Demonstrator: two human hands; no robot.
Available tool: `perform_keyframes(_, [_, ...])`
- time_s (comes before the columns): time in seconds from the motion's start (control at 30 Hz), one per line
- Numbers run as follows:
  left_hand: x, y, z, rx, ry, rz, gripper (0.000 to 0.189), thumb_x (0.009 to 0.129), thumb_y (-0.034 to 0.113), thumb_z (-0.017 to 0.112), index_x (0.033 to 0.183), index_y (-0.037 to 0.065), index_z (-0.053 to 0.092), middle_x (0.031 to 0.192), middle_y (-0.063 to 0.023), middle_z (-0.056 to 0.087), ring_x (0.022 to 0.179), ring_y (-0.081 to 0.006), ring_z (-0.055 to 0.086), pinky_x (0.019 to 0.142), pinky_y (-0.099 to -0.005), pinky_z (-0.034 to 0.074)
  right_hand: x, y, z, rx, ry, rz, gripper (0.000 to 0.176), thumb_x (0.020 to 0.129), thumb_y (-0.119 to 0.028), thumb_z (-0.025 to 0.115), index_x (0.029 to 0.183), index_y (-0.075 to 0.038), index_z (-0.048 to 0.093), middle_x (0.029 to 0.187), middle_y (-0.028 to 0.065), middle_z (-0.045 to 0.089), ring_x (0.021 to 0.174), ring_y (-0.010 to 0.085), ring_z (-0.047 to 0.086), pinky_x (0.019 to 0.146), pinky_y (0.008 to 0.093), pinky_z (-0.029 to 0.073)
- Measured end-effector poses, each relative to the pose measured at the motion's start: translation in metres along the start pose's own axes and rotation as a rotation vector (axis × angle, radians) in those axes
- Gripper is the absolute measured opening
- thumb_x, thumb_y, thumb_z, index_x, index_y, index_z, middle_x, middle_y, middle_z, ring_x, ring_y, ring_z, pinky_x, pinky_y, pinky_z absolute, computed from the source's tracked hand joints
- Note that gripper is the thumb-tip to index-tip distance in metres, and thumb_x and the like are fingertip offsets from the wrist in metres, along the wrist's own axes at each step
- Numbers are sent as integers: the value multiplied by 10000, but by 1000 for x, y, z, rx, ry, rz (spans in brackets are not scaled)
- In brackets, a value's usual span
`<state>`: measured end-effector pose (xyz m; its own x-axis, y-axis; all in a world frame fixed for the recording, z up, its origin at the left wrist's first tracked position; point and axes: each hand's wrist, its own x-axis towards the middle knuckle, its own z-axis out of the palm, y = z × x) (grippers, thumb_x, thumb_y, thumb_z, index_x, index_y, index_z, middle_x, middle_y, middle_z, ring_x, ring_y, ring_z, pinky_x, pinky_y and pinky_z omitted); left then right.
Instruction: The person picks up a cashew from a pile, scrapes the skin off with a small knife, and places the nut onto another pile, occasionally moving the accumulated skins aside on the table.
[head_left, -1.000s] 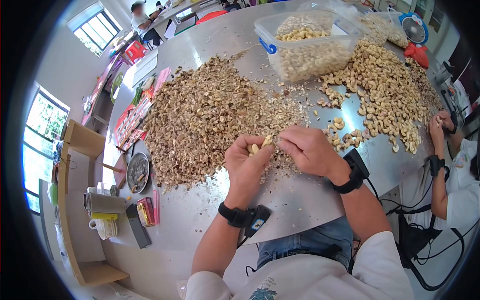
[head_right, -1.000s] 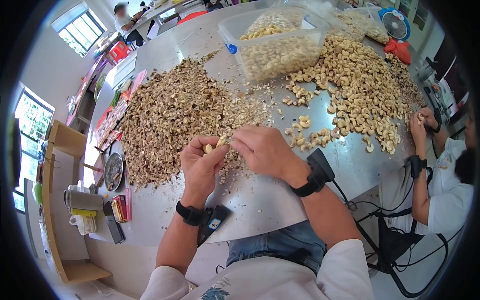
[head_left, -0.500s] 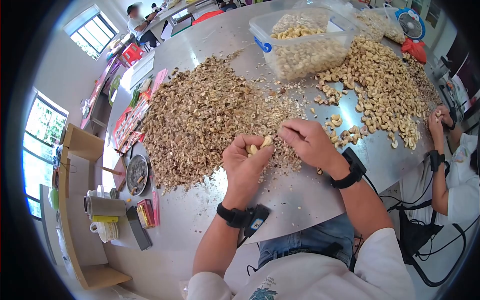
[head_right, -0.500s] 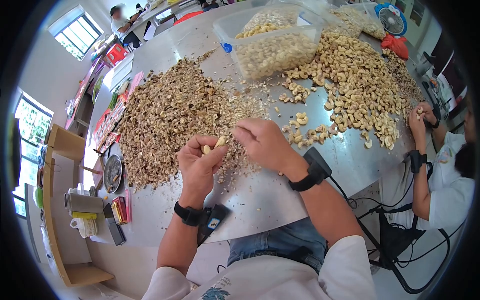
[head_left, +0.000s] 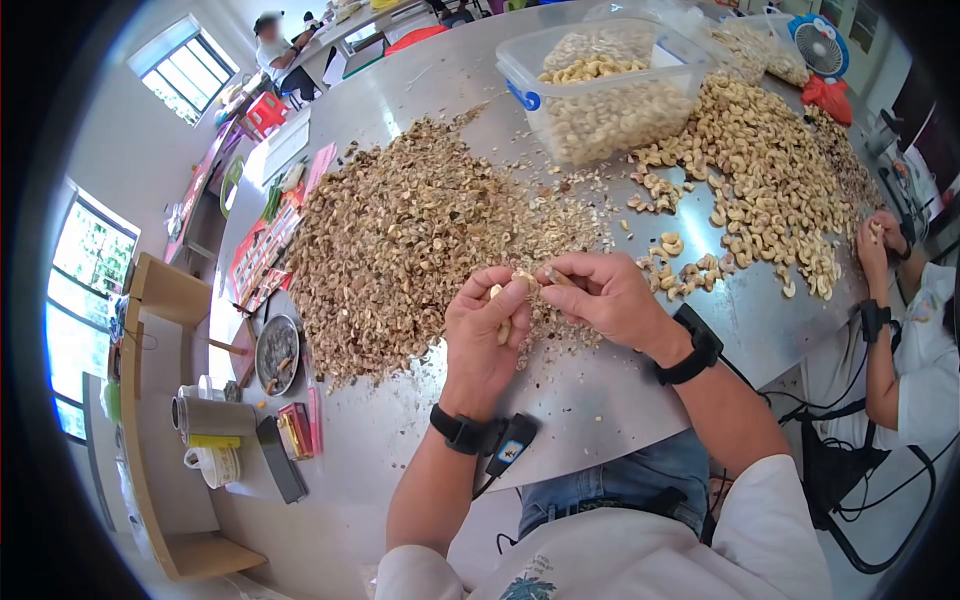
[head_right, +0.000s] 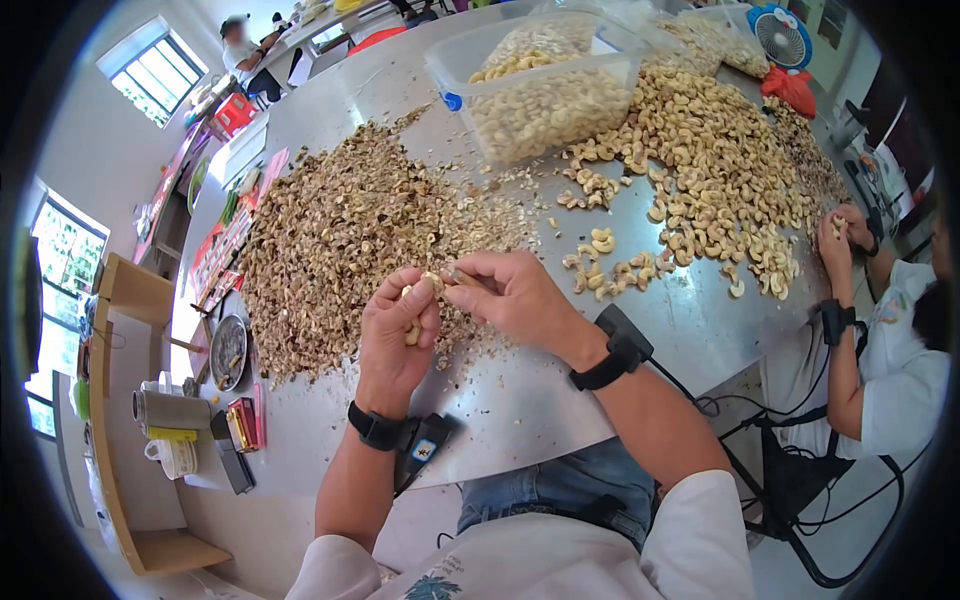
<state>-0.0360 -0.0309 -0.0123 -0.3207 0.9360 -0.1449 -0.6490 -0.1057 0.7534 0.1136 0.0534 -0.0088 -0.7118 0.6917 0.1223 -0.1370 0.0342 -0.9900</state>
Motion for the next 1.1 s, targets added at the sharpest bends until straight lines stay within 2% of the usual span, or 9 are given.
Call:
perform_keyframes(0.1, [1, 0, 2, -10, 3, -8, 266, 880, 30, 589, 1141, -17, 568, 788, -58, 607, 528, -82, 477, 424, -188, 353, 0, 1, 2, -105, 40, -64, 103, 855, -79, 634, 915, 3, 618, 687, -37, 498, 626, 38, 451, 545, 220, 376])
perform_keyframes(0.2, [0, 2, 8, -7, 26, -14, 271, 883, 20, 576, 1149, -29, 568, 791, -57, 606, 540, -83, 485, 428, -185, 358, 1, 8, 4, -100, 55, -128, 185, 862, -42, 631, 1038, 16, 626, 781, -20, 574, 622, 27, 508, 531, 191, 409])
perform_keyframes(0.3, [-2, 3, 12, 11, 29, 16, 278, 874, 4, 578, 1149, -38, 576, 791, -53, 605, 545, -82, 488, 432, -182, 360, 1, 7, 5, -203, 52, -189, 177, 858, -20, 619, 1030, 22, 619, 786, 3, 567, 651, 42, 518, 547, 206, 411])
perform_keyframes(0.4, [-2, 3, 9, 75, 4, 74, 290, 858, -5, 592, 1146, -39, 584, 786, -46, 601, 542, -77, 487, 432, -182, 359, 2, 8, 1, -366, 9, -332, 187, 838, -14, 628, 1021, 24, 615, 777, 52, 578, 657, 112, 550, 569, 250, 428])
perform_keyframes(0.5, [-3, 5, 7, 161, -23, 118, 298, 842, -8, 608, 1138, -40, 591, 772, -37, 595, 539, -74, 490, 426, -184, 355, 3, 7, 1, -546, 96, -501, 213, 809, -24, 646, 1015, 22, 618, 796, 107, 597, 673, 210, 573, 599, 304, 447])
perform_keyframes(0.6, [-3, 5, 6, 213, -39, 138, 306, 829, -27, 614, 1134, -39, 592, 787, -29, 588, 549, -70, 499, 425, -181, 351, 2, 8, -1, -573, 111, -529, 230, 791, -41, 658, 1010, 20, 622, 828, 140, 610, 689, 274, 584, 611, 337, 456])
perform_keyframes(0.8, [-2, 7, 6, 220, -83, 144, 363, 803, -77, 614, 1159, -21, 570, 929, -26, 574, 565, -47, 495, 418, -161, 331, 2, 6, -3, -607, 76, -581, 219, 778, -26, 650, 992, 12, 624, 816, 141, 611, 699, 291, 596, 597, 344, 459])
perform_keyframes(0.87, [-2, 9, 6, 241, -91, 140, 401, 792, -90, 613, 1180, -11, 556, 960, -28, 568, 561, -37, 484, 414, -157, 325, 1, 3, -3, -631, 56, -528, 215, 773, -56, 640, 979, 4, 626, 824, 141, 615, 737, 311, 606, 621, 369, 481])
perform_keyframes(1.1, [1, 12, 3, 270, -107, 122, 474, 776, -111, 597, 1230, -4, 514, 947, -31, 582, 553, -21, 467, 406, -153, 320, 1, 0, -4, -633, 32, -468, 178, 778, -87, 625, 934, -2, 623, 797, 140, 607, 731, 328, 598, 623, 394, 480])
